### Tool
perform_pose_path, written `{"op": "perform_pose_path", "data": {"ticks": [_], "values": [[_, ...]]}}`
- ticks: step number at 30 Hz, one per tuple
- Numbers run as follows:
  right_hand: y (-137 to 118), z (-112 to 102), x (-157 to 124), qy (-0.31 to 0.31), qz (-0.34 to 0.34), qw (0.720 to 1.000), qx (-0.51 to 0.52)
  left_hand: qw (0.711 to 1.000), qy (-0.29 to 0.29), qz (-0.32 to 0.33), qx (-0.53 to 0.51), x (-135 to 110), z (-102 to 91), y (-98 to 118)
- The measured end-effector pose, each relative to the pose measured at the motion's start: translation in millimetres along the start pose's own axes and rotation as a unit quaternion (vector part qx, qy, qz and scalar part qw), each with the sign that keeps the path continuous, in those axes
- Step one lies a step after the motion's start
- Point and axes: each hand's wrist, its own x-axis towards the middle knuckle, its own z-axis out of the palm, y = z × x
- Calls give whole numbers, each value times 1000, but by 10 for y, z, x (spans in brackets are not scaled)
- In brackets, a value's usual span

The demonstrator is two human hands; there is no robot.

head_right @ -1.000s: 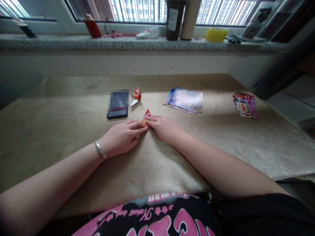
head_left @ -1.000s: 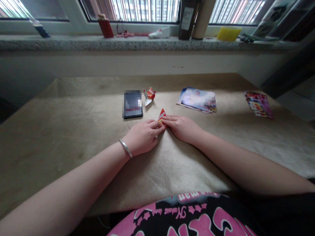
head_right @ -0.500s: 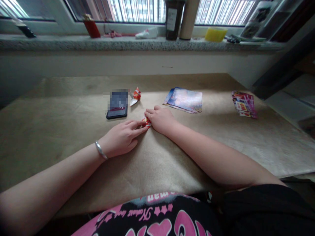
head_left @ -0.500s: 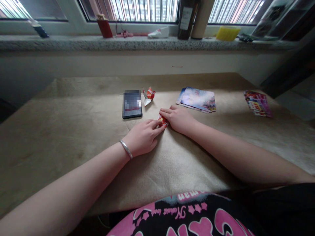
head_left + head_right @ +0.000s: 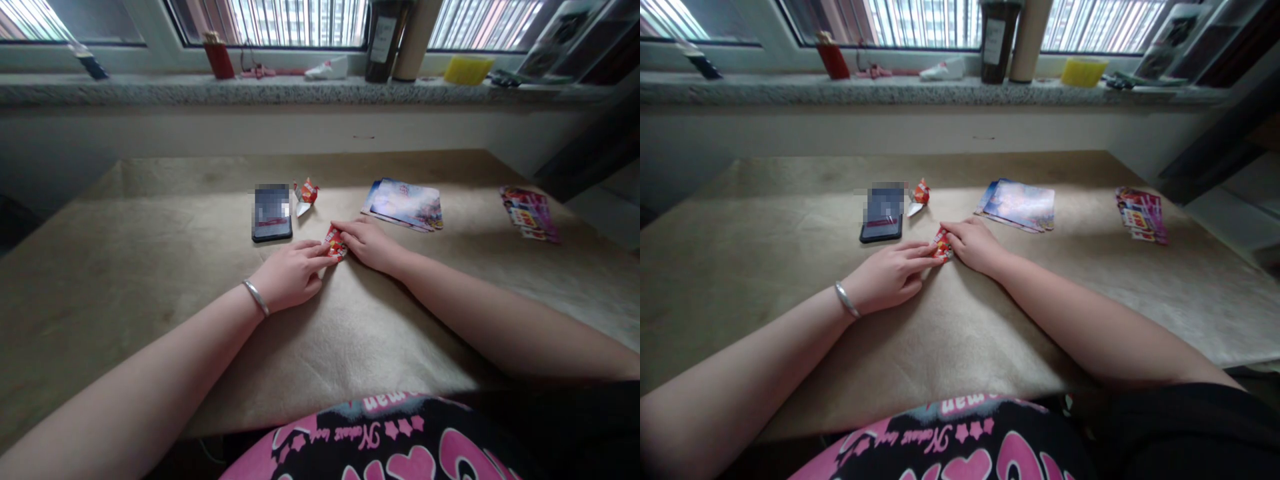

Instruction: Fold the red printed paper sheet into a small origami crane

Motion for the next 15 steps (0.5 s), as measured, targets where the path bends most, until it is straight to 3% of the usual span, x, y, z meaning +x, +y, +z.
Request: {"op": "perform_pose_path", "data": {"ticks": [4, 10, 15], "values": [[-57, -7, -92, -13, -47, 998, -45, 1000, 5, -1, 3, 16, 16, 16], [-99, 49, -93, -30, 27, 987, -156, 998, -3, -51, 28, 64, 65, 125], [-175, 17, -56, -22, 46, 979, -199, 998, -8, -50, 42, 116, 53, 150]]}}
